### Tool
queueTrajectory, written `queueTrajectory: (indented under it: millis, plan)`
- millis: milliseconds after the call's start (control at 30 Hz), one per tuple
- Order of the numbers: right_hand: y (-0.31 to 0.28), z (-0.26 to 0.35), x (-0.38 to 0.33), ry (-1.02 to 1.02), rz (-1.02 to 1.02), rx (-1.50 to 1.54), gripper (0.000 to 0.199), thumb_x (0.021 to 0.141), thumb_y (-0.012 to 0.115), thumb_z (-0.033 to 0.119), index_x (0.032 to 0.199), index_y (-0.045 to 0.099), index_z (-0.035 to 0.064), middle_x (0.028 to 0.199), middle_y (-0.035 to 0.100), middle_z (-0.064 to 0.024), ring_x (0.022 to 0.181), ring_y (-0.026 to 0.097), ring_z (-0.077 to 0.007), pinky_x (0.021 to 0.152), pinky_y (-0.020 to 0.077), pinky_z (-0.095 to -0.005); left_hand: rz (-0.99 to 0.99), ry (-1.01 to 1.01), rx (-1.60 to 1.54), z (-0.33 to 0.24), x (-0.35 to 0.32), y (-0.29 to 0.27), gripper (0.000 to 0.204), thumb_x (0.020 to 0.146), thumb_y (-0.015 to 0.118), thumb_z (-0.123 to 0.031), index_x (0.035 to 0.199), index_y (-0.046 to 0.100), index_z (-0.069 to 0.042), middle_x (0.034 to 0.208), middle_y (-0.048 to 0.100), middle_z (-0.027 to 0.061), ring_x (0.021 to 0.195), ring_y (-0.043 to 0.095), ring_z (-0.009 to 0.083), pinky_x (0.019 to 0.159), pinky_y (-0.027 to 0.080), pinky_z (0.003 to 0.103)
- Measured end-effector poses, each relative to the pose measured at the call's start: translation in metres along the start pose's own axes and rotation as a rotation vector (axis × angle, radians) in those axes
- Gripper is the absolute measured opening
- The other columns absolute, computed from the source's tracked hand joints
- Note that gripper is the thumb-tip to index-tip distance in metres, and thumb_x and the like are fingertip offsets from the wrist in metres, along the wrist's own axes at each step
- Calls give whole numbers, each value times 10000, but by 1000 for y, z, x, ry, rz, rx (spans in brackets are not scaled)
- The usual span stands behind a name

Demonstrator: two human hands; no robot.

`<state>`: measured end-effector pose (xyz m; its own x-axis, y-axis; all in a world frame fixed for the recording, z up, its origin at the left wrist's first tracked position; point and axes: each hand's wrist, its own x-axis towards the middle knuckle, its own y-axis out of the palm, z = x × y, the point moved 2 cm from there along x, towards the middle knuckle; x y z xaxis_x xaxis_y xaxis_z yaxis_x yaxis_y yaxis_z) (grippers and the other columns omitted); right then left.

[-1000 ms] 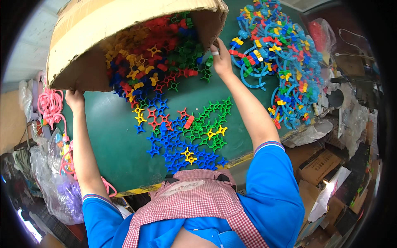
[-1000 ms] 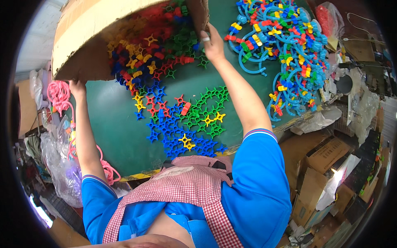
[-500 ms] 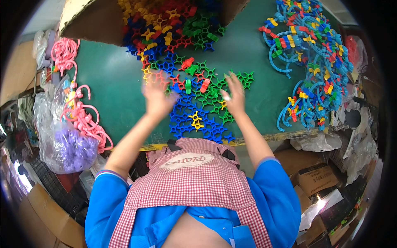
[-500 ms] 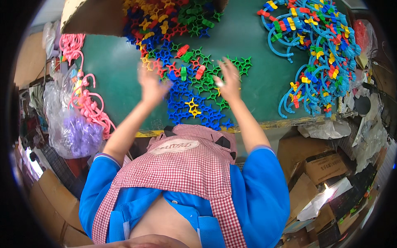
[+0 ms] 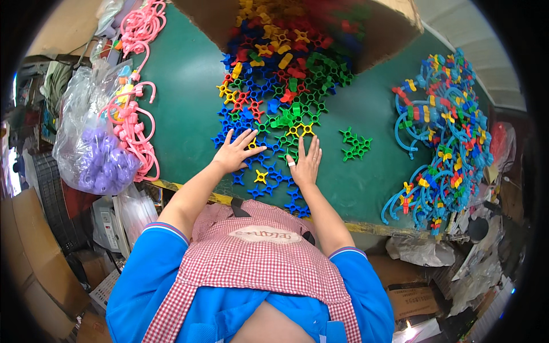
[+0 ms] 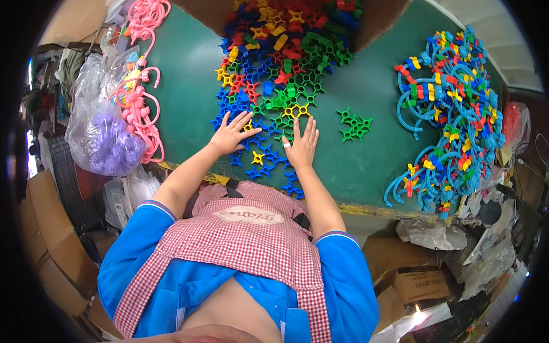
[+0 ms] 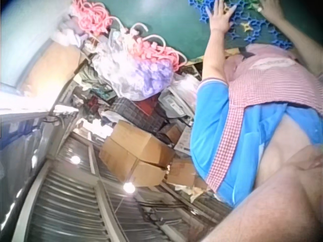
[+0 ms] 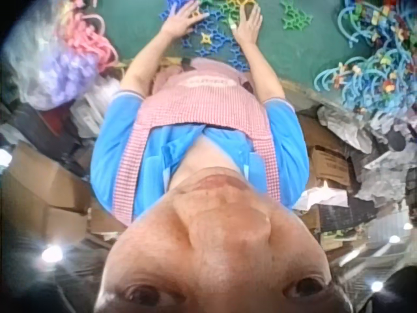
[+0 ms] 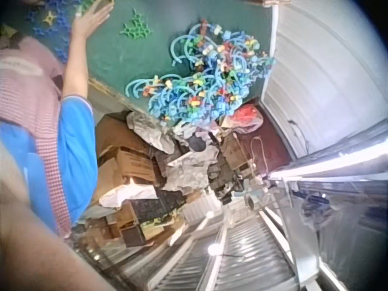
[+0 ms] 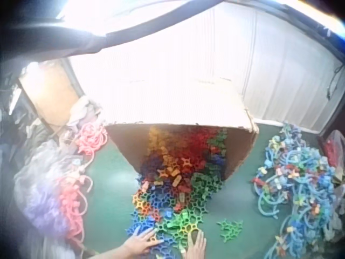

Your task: The person repeatedly picks up blue and pink plastic cords and star-shaped plastic connectors from a green work surface, inserts the connectors into the cord ends, and places the assembled units back on the table. The person also moves a cardboard box aside to access more parts.

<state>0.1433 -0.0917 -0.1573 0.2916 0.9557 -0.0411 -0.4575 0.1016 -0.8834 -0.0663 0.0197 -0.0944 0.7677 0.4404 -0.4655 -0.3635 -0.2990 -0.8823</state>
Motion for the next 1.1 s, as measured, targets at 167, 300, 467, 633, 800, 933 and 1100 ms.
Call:
queueTrajectory:
  millis: [167,300,467,633,800,933,1100]
  plan:
    - [-15,7,47,-216,-301,92,562,807,604,398,1277,444,136,1299,375,-153,1204,344,-336,1021,229,-505,-251,17,-236,36,-7,-9,809,702,690,-466,1404,302,-358,1513,150,86,1391,136,313,1087,143,551]
    - [-61,38,184,-405,-180,-33,517,780,625,235,1264,467,143,1294,396,-168,1173,382,-378,970,332,-479,-680,-46,-354,94,65,-72,812,666,734,-286,1370,361,-129,1430,271,205,1316,271,384,1054,280,470]
    - [-82,42,354,75,-177,-496,511,781,571,449,1182,559,133,1213,537,-174,1113,508,-376,894,435,-476,-762,-240,-346,163,181,-124,911,572,772,-418,1344,397,-111,1413,286,215,1288,273,431,1031,291,522]
    - [-75,88,351,-43,-30,-370,494,769,588,433,1144,583,112,1149,581,-185,1084,520,-394,907,408,-505,-626,-277,-410,175,213,-112,823,545,765,-466,1295,437,-378,1388,293,165,1270,244,431,954,233,676]
    - [-29,69,280,-373,-36,-202,532,809,589,340,1273,451,120,1305,422,-206,1220,370,-405,1004,285,-542,-639,-79,-498,148,136,-71,667,615,724,-411,1228,544,-219,1363,349,151,1275,282,388,983,279,576]
    - [-24,86,229,-311,-128,-63,478,861,540,373,1260,464,119,1308,400,-217,1219,351,-415,1002,262,-537,-1029,258,-500,189,59,-69,432,620,729,-287,1005,624,-122,1115,553,144,1084,522,316,909,434,461]
    - [5,70,211,-272,-290,-252,455,885,507,402,1232,482,109,1306,379,-256,1209,345,-434,982,261,-561,-1130,-622,-340,429,61,-88,772,673,714,-350,1330,392,-102,1359,366,198,1282,298,383,1061,278,459]
